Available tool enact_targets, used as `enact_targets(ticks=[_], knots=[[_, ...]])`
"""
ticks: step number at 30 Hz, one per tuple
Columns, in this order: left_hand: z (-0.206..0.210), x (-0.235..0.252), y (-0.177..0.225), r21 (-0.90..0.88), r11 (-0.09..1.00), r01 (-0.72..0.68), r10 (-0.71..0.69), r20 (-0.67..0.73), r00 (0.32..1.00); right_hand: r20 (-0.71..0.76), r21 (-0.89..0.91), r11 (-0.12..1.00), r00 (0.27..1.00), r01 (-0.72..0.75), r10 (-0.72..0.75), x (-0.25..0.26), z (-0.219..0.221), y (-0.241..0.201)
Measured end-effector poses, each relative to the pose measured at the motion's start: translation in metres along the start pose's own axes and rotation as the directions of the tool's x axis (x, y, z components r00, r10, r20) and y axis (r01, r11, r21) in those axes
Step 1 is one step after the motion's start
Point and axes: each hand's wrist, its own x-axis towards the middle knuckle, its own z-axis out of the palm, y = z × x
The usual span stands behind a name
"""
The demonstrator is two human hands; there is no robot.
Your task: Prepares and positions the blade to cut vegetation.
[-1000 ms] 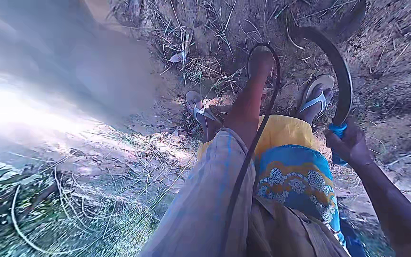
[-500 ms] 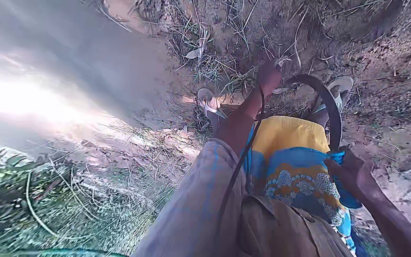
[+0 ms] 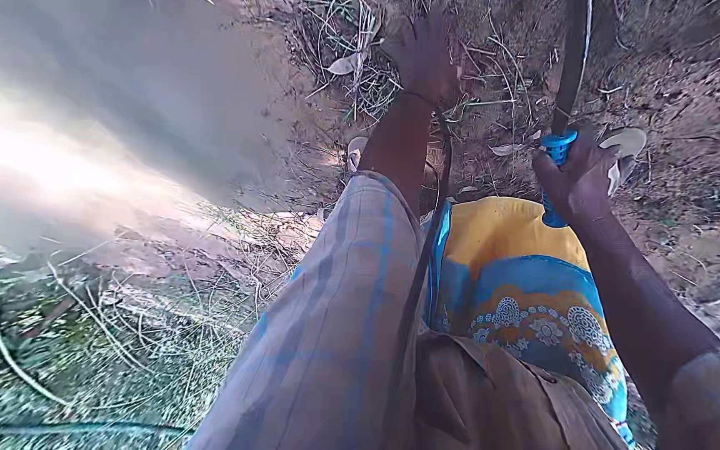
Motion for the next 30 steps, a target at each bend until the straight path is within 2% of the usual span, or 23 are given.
enact_targets(ticks=[2, 4, 7, 9, 11, 13, 14, 16, 18, 20, 23, 25, 27, 30], knots=[[0.02, -0.027, -0.029, -0.035, 0.997, 0.066, -0.062, 0.113, 0.992, 0.077, -0.069, 0.997, 0.997, -0.021, 0.026, -0.011, 0.016, 0.018], [0.041, -0.05, -0.053, 0.031, 0.998, 0.06, -0.064, 0.183, 0.981, 0.205, -0.173, 0.981, 0.971, -0.09, 0.125, -0.036, 0.029, 0.044], [0.048, -0.077, -0.065, -0.053, 0.996, 0.07, -0.055, 0.249, 0.967, 0.286, -0.267, 0.957, 0.939, -0.116, 0.194, -0.076, 0.026, 0.071], [0.04, -0.081, -0.061, -0.275, 0.951, 0.139, -0.097, 0.161, 0.982, 0.246, -0.23, 0.968, 0.956, -0.103, 0.16, -0.091, 0.018, 0.085], [0.027, -0.073, -0.05, -0.578, 0.797, 0.177, -0.167, 0.071, 0.983, 0.202, -0.215, 0.971, 0.968, -0.105, 0.15, -0.089, 0.006, 0.087], [0.011, -0.058, -0.032, -0.712, 0.652, 0.261, -0.282, 0.092, 0.955, 0.165, -0.203, 0.972, 0.974, -0.118, 0.153, -0.075, -0.004, 0.08], [0.007, -0.051, -0.021, -0.692, 0.644, 0.326, -0.328, 0.135, 0.935, 0.156, -0.2, 0.971, 0.974, -0.131, 0.164, -0.069, -0.007, 0.075], [0.012, -0.044, -0.003, -0.558, 0.726, 0.403, -0.354, 0.199, 0.914, 0.138, -0.168, 0.975, 0.976, -0.145, 0.169, -0.061, -0.007, 0.063], [0.034, -0.042, 0.009, -0.436, 0.813, 0.387, -0.347, 0.171, 0.922, 0.125, -0.115, 0.981, 0.977, -0.157, 0.171, -0.059, -0.002, 0.052], [0.047, -0.058, 0.006, -0.33, 0.885, 0.327, -0.281, 0.182, 0.943, 0.125, -0.07, 0.985, 0.978, -0.159, 0.166, -0.064, 0.007, 0.047], [0.048, -0.071, -0.023, -0.165, 0.948, 0.271, -0.212, 0.304, 0.929, 0.148, -0.049, 0.987, 0.976, -0.153, 0.158, -0.075, 0.014, 0.047], [0.04, -0.072, -0.053, -0.093, 0.979, 0.18, -0.138, 0.346, 0.928, 0.187, -0.066, 0.988, 0.971, -0.136, 0.146, -0.076, 0.015, 0.051], [0.034, -0.07, -0.08, -0.061, 0.993, 0.099, -0.072, 0.348, 0.935, 0.237, -0.06, 0.991, 0.963, -0.117, 0.128, -0.069, 0.017, 0.056], [0.018, -0.071, -0.099, -0.004, 0.998, 0.059, -0.055, 0.347, 0.936, 0.314, 0.028, 0.995, 0.945, -0.1, 0.086, -0.051, 0.027, 0.048]])
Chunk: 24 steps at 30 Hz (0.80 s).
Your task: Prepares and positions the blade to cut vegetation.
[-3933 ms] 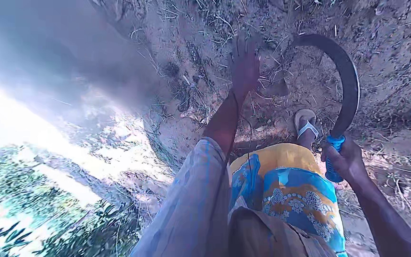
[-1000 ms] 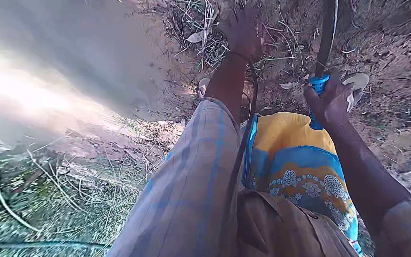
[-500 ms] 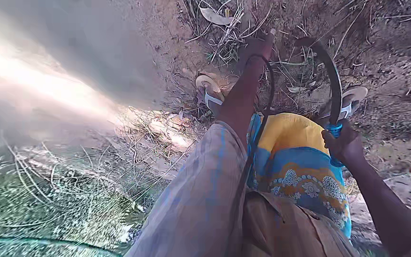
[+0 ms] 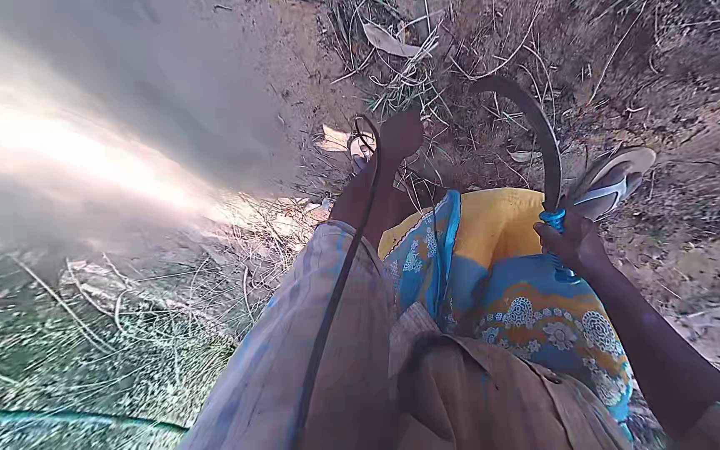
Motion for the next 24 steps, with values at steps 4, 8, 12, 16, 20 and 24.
enact_targets(ticks=[4, 8, 12, 16, 20, 24], knots=[[-0.014, 0.005, -0.006, 0.042, 0.998, -0.04, 0.042, -0.037, 0.998, 0.082, 0.071, 0.997, 0.997, -0.011, 0.005, 0.046, 0.018, -0.039], [-0.03, 0.005, -0.007, 0.009, 0.998, -0.067, 0.068, -0.06, 0.996, 0.125, 0.099, 0.98, 0.98, -0.17, 0.157, 0.063, 0.051, -0.065], [-0.038, -0.005, -0.005, -0.108, 0.985, -0.132, 0.126, -0.061, 0.99, 0.135, 0.307, 0.93, 0.976, -0.204, 0.17, 0.01, 0.049, -0.094], [-0.043, -0.015, -0.019, -0.099, 0.977, -0.19, 0.183, -0.077, 0.98, 0.124, 0.173, 0.965, 0.976, -0.198, 0.178, 0.0, 0.044, -0.123], [-0.056, -0.01, -0.025, 0.039, 0.985, -0.167, 0.169, -0.031, 0.985, 0.115, -0.003, 0.972, 0.966, -0.234, 0.233, 0.009, 0.047, -0.14], [-0.07, -0.015, -0.026, 0.067, 0.977, -0.202, 0.204, -0.023, 0.979, 0.107, 0.011, 0.974, 0.969, -0.225, 0.223, 0.024, 0.052, -0.141]])
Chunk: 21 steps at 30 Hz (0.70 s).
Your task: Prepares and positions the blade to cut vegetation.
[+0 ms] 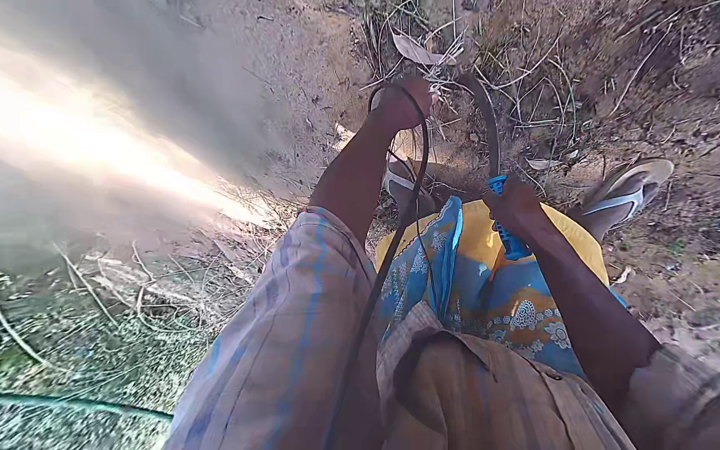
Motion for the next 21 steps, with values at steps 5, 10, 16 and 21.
enact_targets(ticks=[5, 10, 16, 21], knots=[[0.007, -0.036, -0.012, -0.076, 0.997, -0.001, -0.002, -0.048, 0.999, 0.215, -0.204, 0.967, 0.956, -0.155, 0.199, -0.106, -0.011, 0.081], [0.102, -0.083, -0.031, 0.273, 0.945, 0.182, -0.249, 0.238, 0.939, 0.071, -0.171, 0.939, 0.947, -0.297, 0.312, -0.174, -0.014, 0.177], [0.082, -0.029, 0.055, 0.101, 0.993, -0.059, 0.051, 0.08, 0.996, -0.236, 0.095, 0.99, 0.969, 0.103, -0.079, -0.079, -0.049, 0.132], [0.046, 0.065, 0.064, -0.012, 0.998, 0.058, -0.059, -0.349, 0.935, -0.294, 0.286, 0.949, 0.955, 0.134, -0.047, -0.063, -0.034, 0.123]])
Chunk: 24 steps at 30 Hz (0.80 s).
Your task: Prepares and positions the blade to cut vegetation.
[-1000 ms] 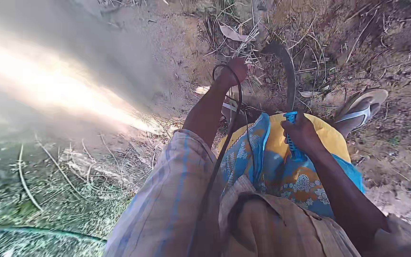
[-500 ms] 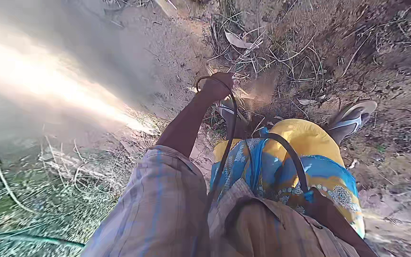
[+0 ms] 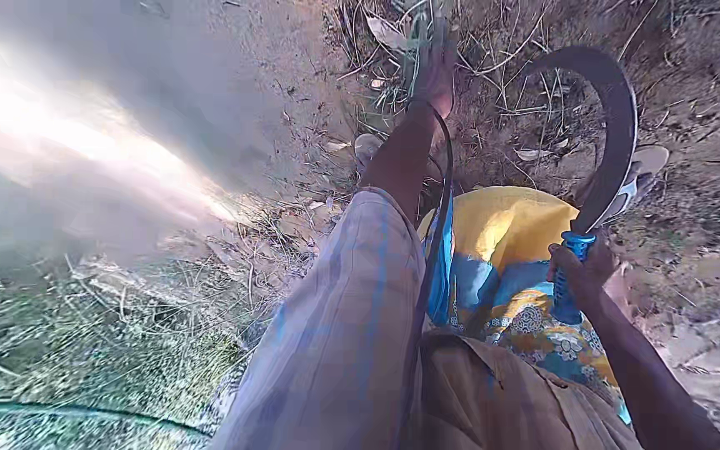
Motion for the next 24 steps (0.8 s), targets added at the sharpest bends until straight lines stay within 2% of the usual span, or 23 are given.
enact_targets(ticks=[2, 4, 6, 8, 10, 12, 14, 17, 20, 22, 24], knots=[[0.0, 0.008, -0.018, 0.005, 0.964, 0.264, -0.264, -0.031, 0.964, -0.006, -0.076, 0.996, 0.999, 0.05, -0.051, 0.006, 0.001, 0.015], [-0.001, -0.001, -0.037, -0.033, 0.916, 0.399, -0.397, 0.056, 0.916, 0.023, -0.207, 0.976, 0.998, 0.061, -0.057, 0.011, -0.001, 0.013], [-0.002, -0.013, -0.058, -0.111, 0.922, 0.37, -0.357, 0.125, 0.926, 0.075, -0.269, 0.959, 0.995, 0.086, -0.068, 0.02, 0.003, 0.002], [-0.008, -0.026, -0.07, -0.16, 0.929, 0.332, -0.302, 0.188, 0.935, 0.132, -0.233, 0.962, 0.985, 0.138, -0.11, 0.033, 0.014, -0.008], [-0.016, -0.033, -0.073, -0.175, 0.912, 0.37, -0.332, 0.213, 0.919, 0.204, -0.147, 0.971, 0.967, 0.186, -0.155, 0.05, 0.03, -0.027], [-0.024, -0.036, -0.075, -0.147, 0.908, 0.392, -0.357, 0.217, 0.909, 0.279, -0.14, 0.967, 0.945, 0.215, -0.17, 0.068, 0.047, -0.055], [-0.031, -0.032, -0.082, -0.087, 0.927, 0.364, -0.341, 0.204, 0.918, 0.328, -0.203, 0.947, 0.929, 0.249, -0.174, 0.095, 0.07, -0.081], [-0.035, -0.023, -0.098, -0.079, 0.948, 0.308, -0.288, 0.195, 0.938, 0.323, -0.377, 0.906, 0.944, 0.191, -0.065, 0.118, 0.096, -0.098], [-0.029, -0.027, -0.103, -0.132, 0.968, 0.212, -0.188, 0.17, 0.967, 0.284, -0.375, 0.922, 0.959, 0.094, 0.017, 0.069, 0.083, -0.069], [-0.036, -0.033, -0.104, -0.128, 0.97, 0.207, -0.183, 0.179, 0.967, 0.307, -0.462, 0.886, 0.943, 0.029, 0.129, 0.017, 0.06, -0.05], [-0.03, -0.039, -0.108, -0.158, 0.964, 0.214, -0.181, 0.203, 0.962, 0.304, -0.562, 0.827, 0.925, -0.021, 0.23, -0.035, 0.041, -0.012]])
